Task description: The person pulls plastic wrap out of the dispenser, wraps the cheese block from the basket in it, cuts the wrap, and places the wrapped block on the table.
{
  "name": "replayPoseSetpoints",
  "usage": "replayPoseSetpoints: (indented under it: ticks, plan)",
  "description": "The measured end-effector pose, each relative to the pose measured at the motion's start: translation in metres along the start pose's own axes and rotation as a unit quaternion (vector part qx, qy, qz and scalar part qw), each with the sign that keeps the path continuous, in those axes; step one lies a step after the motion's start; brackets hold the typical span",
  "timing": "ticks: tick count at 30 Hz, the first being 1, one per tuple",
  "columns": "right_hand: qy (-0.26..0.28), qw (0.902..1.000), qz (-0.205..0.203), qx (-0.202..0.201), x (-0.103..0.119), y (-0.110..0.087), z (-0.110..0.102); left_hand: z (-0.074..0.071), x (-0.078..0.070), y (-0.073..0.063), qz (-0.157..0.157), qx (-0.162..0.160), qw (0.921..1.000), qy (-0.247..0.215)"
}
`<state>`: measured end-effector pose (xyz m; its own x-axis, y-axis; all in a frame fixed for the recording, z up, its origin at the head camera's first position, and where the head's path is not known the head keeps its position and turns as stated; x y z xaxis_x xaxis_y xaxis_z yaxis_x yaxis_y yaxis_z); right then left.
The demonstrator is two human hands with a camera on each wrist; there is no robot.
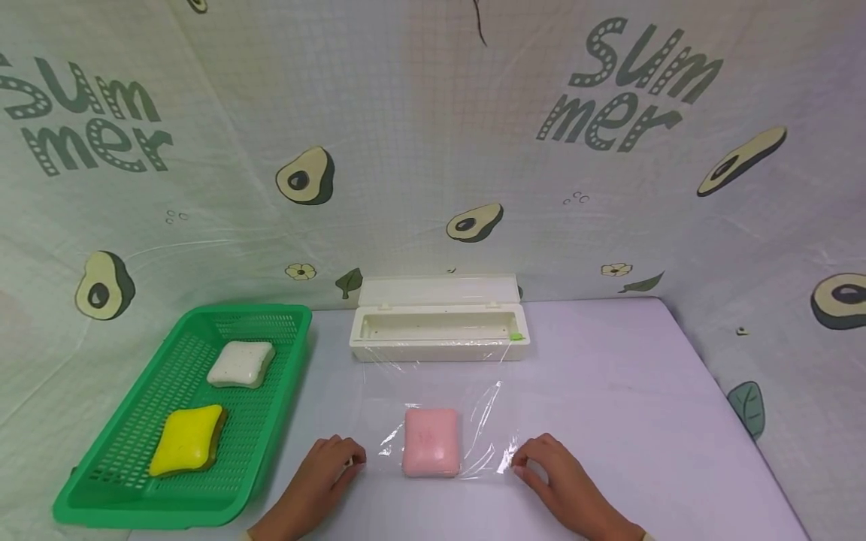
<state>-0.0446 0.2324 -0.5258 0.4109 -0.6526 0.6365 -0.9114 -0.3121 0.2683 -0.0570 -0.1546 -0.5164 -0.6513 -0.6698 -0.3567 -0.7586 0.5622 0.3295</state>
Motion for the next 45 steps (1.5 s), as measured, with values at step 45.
replayPoseSetpoints:
  ticks: [45]
  plan:
    - [-0.139, 0.9875, -0.072, -0.020, 0.070, 0.034, 0.060, 0.045, -0.057, 0.048, 0.022, 0.076, 0.9919, 0.100]
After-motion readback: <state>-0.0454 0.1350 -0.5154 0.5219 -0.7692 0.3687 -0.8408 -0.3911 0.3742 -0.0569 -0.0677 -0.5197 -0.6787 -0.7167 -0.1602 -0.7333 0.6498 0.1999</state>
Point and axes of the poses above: each hand's wrist, its own y-axis towards the middle knuckle, its own z-axis out of the palm, x = y × z, the point moved 3 cm from there along y, towards the middle knuckle, and after that the axes turned 10 degrees about z, right-handed, at the moved point
